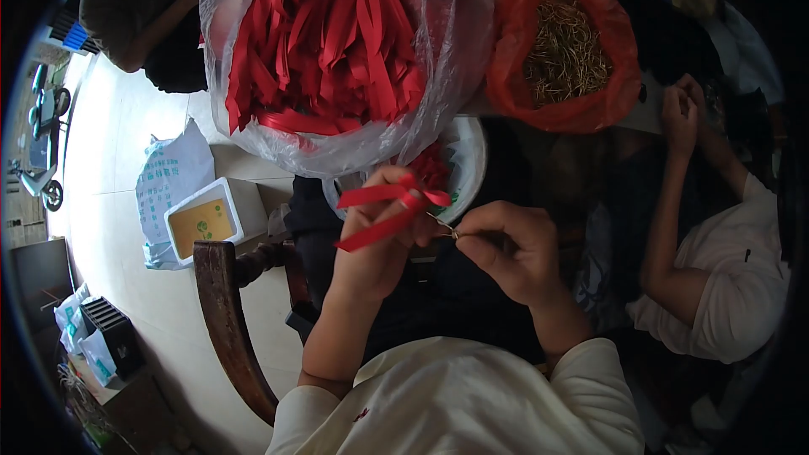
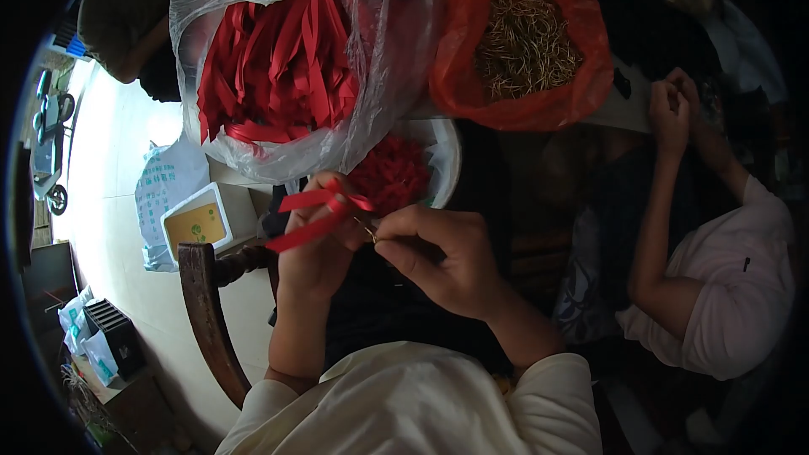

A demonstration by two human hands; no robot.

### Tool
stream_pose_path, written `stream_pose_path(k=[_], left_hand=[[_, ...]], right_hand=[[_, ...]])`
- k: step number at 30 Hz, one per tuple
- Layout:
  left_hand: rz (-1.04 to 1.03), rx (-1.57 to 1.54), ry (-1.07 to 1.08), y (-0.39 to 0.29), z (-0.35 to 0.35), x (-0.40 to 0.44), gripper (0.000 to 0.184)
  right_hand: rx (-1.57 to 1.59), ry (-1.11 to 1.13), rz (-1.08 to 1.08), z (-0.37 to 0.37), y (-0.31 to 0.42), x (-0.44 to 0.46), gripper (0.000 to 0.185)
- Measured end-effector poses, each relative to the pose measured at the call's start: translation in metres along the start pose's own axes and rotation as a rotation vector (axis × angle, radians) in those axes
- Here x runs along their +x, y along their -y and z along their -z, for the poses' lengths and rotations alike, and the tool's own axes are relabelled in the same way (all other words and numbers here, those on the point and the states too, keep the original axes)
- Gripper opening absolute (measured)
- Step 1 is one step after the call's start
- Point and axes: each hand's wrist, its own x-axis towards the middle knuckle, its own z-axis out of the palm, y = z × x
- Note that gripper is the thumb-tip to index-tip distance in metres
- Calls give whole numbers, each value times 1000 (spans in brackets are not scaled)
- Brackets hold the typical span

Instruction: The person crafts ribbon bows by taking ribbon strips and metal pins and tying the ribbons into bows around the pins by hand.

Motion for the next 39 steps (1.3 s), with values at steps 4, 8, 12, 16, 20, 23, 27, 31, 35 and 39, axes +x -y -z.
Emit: stream_pose_path(k=[4, 8, 12, 16, 20, 23, 27, 31, 35, 39], left_hand=[[53, 187, 40, 5, 2, -5, 19], [129, 144, 72, 2, 4, -5, 17], [240, 266, 331, 0, 20, -7, 15], [156, 329, 162, -3, 8, -15, 15], [21, 307, -74, -6, 9, -16, 14], [-78, 558, -92, -5, 2, -15, 20], [-166, 725, 2, -8, 6, -17, 17], [-209, 728, 273, -10, 12, -13, 13], [-86, 635, 423, -14, 13, -14, 16], [-67, 631, 289, -13, 6, -16, 23]], right_hand=[[-205, -85, 31, -4, 6, 8, 5], [-197, -13, -44, 3, 5, 11, 6], [158, 117, -189, 14, 5, 17, 8], [312, 70, -290, 4, -7, 18, 14], [-73, -48, -43, -8, 0, 10, 20], [-138, -54, -81, -9, 3, -2, 14], [270, -4, -314, -1, 3, -5, 10], [298, 169, -385, 5, 8, 2, 3], [285, 262, -408, 11, 12, 4, 5], [-82, 108, -91, 1, 13, 2, 7]])
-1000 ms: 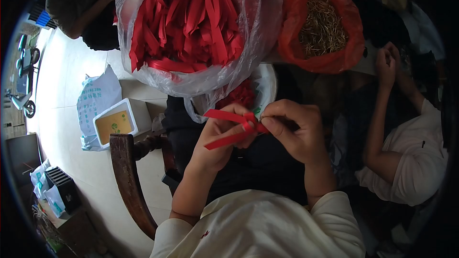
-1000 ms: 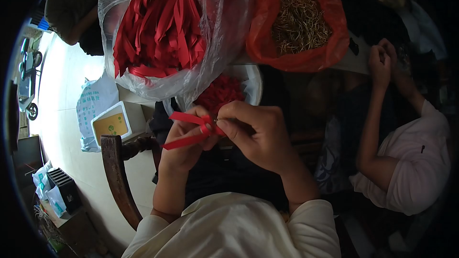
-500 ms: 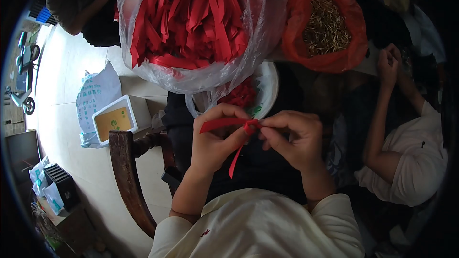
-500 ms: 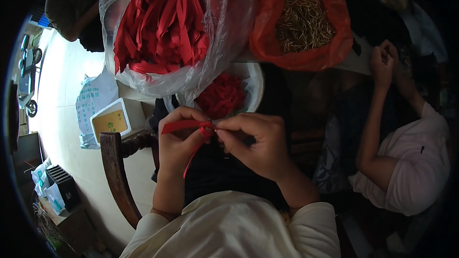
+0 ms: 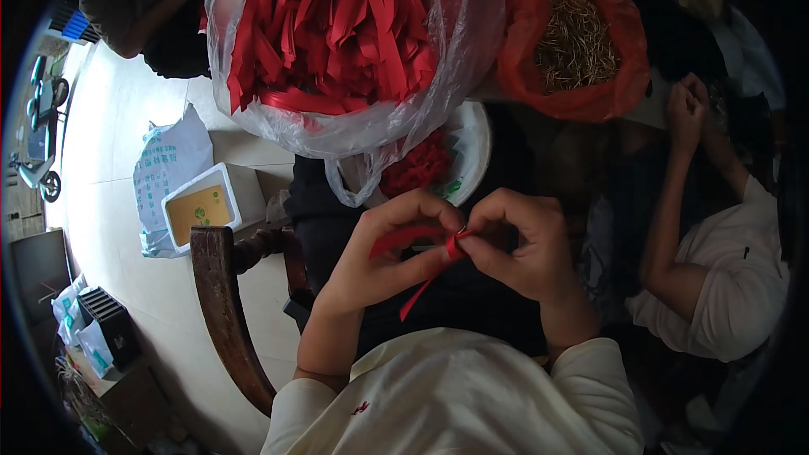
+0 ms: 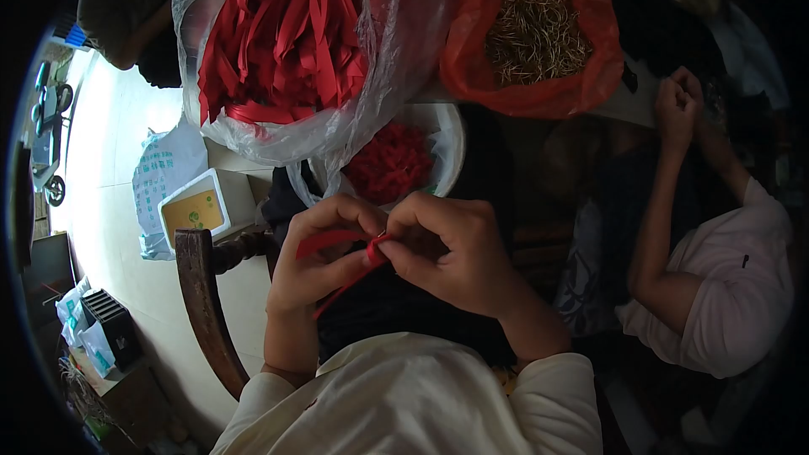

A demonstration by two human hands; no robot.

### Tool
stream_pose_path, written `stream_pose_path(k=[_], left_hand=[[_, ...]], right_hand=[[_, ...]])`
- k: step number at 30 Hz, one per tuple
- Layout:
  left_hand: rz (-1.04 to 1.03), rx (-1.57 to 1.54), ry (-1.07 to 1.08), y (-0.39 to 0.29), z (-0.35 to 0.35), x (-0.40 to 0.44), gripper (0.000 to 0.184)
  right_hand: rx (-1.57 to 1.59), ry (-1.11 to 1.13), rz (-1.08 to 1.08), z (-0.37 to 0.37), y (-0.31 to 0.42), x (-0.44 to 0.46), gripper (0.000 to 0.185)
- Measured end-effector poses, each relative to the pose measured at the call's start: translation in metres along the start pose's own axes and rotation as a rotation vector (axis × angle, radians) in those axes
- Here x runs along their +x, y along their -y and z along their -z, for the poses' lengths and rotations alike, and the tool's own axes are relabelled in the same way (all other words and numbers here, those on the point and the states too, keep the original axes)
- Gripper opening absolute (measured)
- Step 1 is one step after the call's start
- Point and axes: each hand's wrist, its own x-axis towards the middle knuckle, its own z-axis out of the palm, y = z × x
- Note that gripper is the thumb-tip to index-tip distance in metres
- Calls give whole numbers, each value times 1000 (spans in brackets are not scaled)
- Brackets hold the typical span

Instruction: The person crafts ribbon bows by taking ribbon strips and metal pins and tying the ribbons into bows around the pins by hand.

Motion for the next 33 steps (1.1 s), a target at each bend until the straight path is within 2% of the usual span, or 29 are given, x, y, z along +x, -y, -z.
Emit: stream_pose_path(k=[2, 5, 6, 11, 12, 14, 15, 17, 20, 23, 25, 28, 29, 31, 33], left_hand=[[-33, -60, -77, 5, -6, 2, 27], [-391, 283, -270, 22, -5, 6, 26], [-341, 262, -236, 17, -5, 5, 18], [-359, 590, -331, 3, -12, 0, 15], [-357, 634, -347, 2, -14, -1, 15], [-388, 492, -357, 10, -7, -4, 18], [-402, 422, -363, 10, -6, -3, 19], [-385, 492, -355, 1, -10, 3, 19], [-309, 395, -282, 0, -10, 1, 20], [-265, 192, -168, 6, -3, -1, 13], [-221, -41, -65, 5, -2, -3, 11], [-43, -332, 26, 0, -4, -6, 12], [-5, -380, -40, 3, -4, -7, 12], [73, -479, -169, 13, -7, -7, 13], [50, -298, -225, 15, -7, -7, 13]], right_hand=[[3, -99, 96, -7, -8, -3, 8], [319, -220, 12, -17, -9, -9, 8], [231, -223, 71, -17, -10, -8, 7], [-237, -270, 294, -14, -9, 0, 7], [-114, -304, 219, -14, -10, -3, 7], [129, -371, 69, -13, -15, -10, 9], [178, -377, 66, -13, -15, -10, 9], [281, -385, 57, -15, -16, -10, 10], [74, -239, 153, -8, -16, -5, 13], [-128, -233, 251, -6, -16, 0, 21], [-233, -203, 253, -6, -25, 0, 24], [-316, -149, 208, -8, -45, 3, 28], [-333, -134, 185, -8, -48, 5, 29], [94, -192, 64, -9, -40, 3, 27], [221, -236, 49, -10, -28, 3, 24]])
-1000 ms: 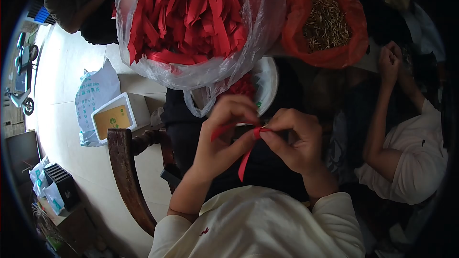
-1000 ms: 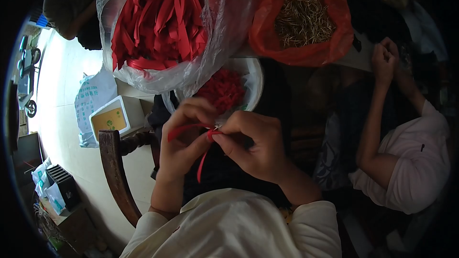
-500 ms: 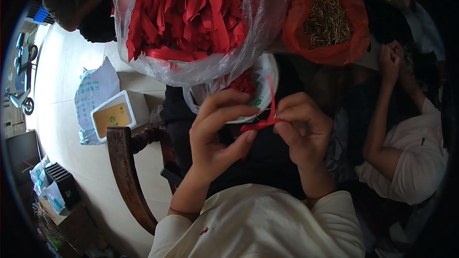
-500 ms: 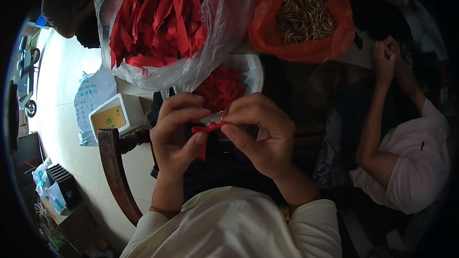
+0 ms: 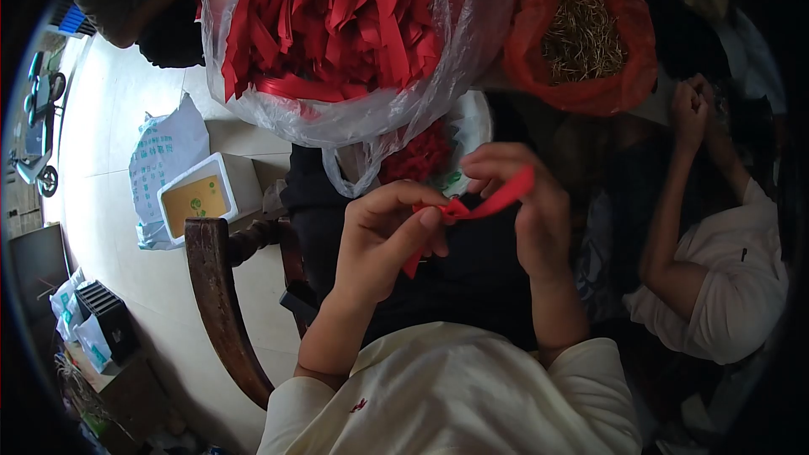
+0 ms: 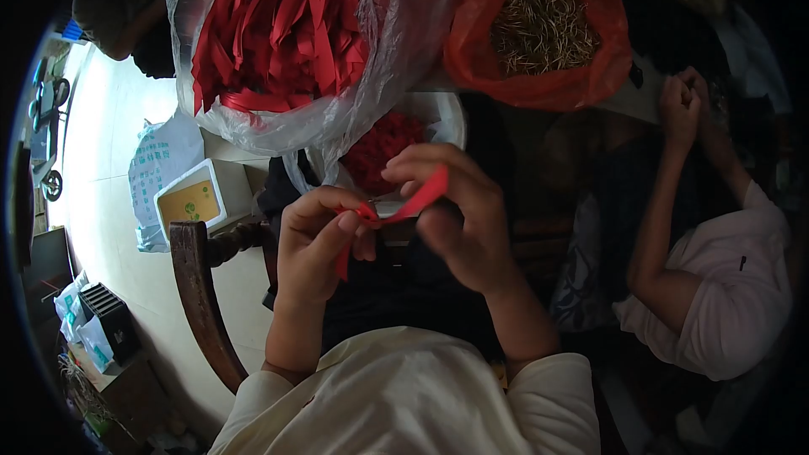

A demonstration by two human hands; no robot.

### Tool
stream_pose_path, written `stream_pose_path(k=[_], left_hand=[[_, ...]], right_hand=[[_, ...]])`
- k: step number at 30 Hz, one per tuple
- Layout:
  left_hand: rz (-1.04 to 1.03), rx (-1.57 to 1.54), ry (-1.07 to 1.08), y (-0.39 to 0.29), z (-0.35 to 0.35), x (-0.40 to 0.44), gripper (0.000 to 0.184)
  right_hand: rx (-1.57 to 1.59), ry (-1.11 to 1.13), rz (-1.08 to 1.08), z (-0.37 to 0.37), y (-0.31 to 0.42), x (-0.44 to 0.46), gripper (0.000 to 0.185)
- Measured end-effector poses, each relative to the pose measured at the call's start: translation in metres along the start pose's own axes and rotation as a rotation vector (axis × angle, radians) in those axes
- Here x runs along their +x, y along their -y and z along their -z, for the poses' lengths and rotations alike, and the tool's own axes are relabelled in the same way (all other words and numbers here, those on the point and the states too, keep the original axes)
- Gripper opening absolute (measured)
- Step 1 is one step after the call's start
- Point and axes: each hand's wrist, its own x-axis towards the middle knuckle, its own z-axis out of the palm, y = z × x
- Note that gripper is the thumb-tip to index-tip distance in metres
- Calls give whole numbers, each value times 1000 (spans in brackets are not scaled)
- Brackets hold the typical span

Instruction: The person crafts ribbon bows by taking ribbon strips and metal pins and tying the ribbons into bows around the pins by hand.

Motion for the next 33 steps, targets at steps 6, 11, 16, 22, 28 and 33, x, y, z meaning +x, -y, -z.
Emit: stream_pose_path(k=[6, 11, 16, 22, 28, 33], left_hand=[[-20, 234, -105, -5, -7, 1, 13], [-11, 259, -96, -12, -1, -2, 12], [-9, 340, -69, -22, -2, -3, 11], [-80, 394, -14, -13, -3, 0, 14], [42, 257, 7, -19, -1, 0, 15], [-255, 468, 10, -15, -2, 3, 12]], right_hand=[[-231, -23, 15, -6, 14, -1, 17], [-173, 24, -34, 2, 8, 1, 15], [-205, 52, -34, 6, 11, 2, 13], [-342, 23, 18, 5, 16, 4, 13], [-288, 12, 202, -3, 6, 6, 14], [171, 30, -170, -7, 7, -3, 13]])
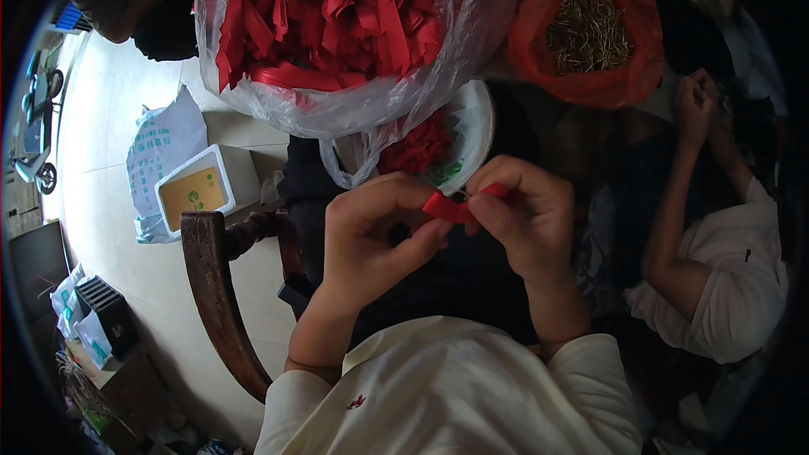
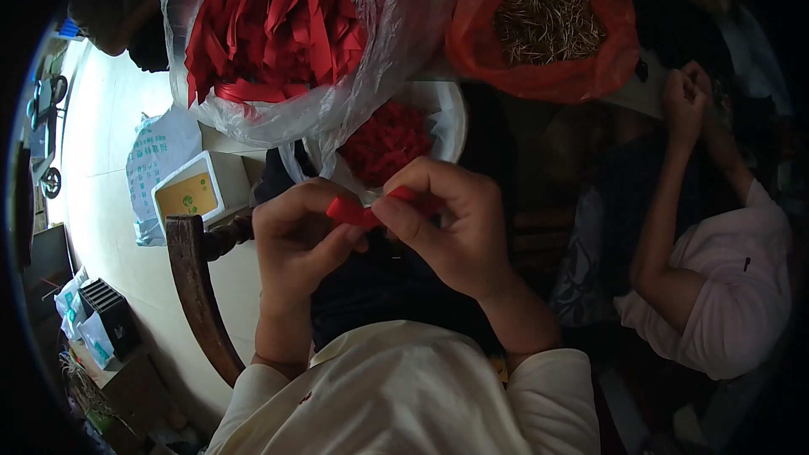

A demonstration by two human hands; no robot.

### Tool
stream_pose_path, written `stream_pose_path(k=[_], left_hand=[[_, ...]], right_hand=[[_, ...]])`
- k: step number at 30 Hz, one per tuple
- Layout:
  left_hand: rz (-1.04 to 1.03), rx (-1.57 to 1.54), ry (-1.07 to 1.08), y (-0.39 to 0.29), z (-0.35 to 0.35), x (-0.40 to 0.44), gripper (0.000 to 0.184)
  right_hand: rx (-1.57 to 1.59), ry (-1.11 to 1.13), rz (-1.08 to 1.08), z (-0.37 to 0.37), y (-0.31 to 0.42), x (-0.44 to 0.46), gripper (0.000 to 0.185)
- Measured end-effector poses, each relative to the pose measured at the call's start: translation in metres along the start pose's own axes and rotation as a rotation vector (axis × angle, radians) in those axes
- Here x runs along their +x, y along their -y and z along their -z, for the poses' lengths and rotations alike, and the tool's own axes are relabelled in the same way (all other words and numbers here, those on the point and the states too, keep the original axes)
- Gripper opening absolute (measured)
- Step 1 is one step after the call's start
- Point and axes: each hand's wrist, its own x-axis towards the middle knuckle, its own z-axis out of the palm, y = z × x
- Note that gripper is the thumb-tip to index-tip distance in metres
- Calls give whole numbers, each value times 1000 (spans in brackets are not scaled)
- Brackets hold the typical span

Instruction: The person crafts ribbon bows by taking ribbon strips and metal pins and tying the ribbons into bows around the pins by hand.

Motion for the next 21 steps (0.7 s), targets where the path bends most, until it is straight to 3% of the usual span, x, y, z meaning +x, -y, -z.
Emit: stream_pose_path(k=[1, 4, 7, 10, 13, 16, 19, 21], left_hand=[[-102, 104, -25, 0, -1, 1, 11], [-339, 399, -66, -4, -7, 5, 12], [-173, 354, 20, -5, -4, 1, 10], [-45, 101, 7, 8, 1, -1, 7], [96, -125, 88, 1, 7, -2, 8], [43, -71, 154, 3, 14, -3, 8], [-2, -44, 167, 7, 12, 0, 10], [27, -57, 149, 8, 9, 2, 11]], right_hand=[[176, -1, -156, -3, 2, -3, 13], [428, -38, -263, -10, 1, -4, 13], [92, -111, -17, -11, -10, -5, 13], [-140, -43, 44, -7, -4, -2, 13], [-21, 107, -84, 1, 2, 1, 14], [-100, 244, -79, 17, 12, 5, 14], [-16, 208, -209, 18, 15, 4, 14], [-3, 195, -156, 17, 11, 4, 14]])
